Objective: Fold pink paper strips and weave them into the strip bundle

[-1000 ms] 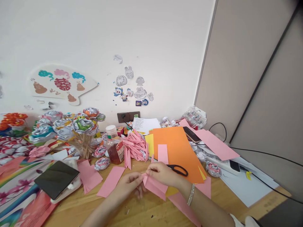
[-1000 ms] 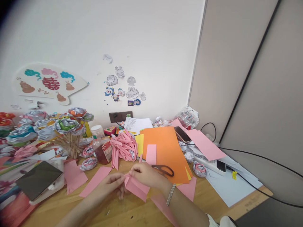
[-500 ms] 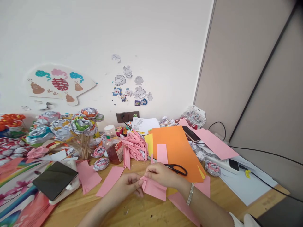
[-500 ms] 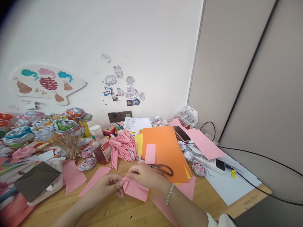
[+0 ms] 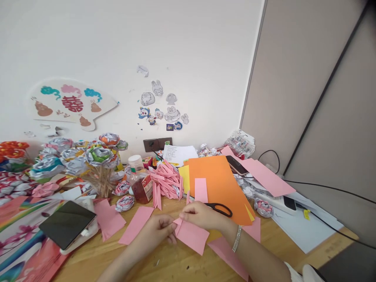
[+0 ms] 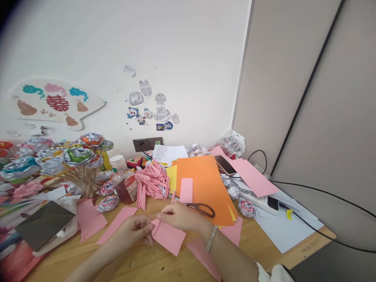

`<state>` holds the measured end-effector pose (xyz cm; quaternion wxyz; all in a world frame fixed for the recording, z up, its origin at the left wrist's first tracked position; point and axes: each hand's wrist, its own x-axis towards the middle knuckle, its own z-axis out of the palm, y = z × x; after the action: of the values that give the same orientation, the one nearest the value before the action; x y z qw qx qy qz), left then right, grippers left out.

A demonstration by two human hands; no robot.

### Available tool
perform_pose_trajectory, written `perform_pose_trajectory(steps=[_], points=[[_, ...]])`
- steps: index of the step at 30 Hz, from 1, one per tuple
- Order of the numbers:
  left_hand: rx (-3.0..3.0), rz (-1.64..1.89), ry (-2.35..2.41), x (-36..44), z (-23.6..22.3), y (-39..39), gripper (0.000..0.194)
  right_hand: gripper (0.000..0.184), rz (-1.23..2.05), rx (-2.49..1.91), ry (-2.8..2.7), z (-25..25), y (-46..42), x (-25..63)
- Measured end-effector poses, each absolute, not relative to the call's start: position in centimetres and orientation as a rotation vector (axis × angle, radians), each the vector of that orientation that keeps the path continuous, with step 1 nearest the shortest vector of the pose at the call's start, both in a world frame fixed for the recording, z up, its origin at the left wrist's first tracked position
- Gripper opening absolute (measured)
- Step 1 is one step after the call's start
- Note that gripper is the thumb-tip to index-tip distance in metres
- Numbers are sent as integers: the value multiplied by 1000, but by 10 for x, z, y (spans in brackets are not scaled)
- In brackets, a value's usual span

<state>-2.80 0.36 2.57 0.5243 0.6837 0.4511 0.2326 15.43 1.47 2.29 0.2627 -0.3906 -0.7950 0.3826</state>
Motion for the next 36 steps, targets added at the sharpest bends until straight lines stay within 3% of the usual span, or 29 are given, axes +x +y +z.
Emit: perform_pose_trajectory(steps=[9, 18, 23, 28, 36], points=[[1680, 578, 1101, -28, 20, 5, 23, 40, 1257, -1148, -2086, 21, 15, 159], [1681, 547, 1141, -26, 24, 1, 22, 33, 1275, -1083, -2149, 20, 16, 159], [1664, 545, 1173, -24, 28, -1, 22, 33, 908, -1207, -2274, 18, 10, 155], [1556, 591, 1144, -25, 25, 1, 16, 17, 488, -1167, -2444, 19, 5, 149], [1436, 578, 1044, -33, 35, 5, 26, 30, -143, -775, -2494, 4, 16, 147]])
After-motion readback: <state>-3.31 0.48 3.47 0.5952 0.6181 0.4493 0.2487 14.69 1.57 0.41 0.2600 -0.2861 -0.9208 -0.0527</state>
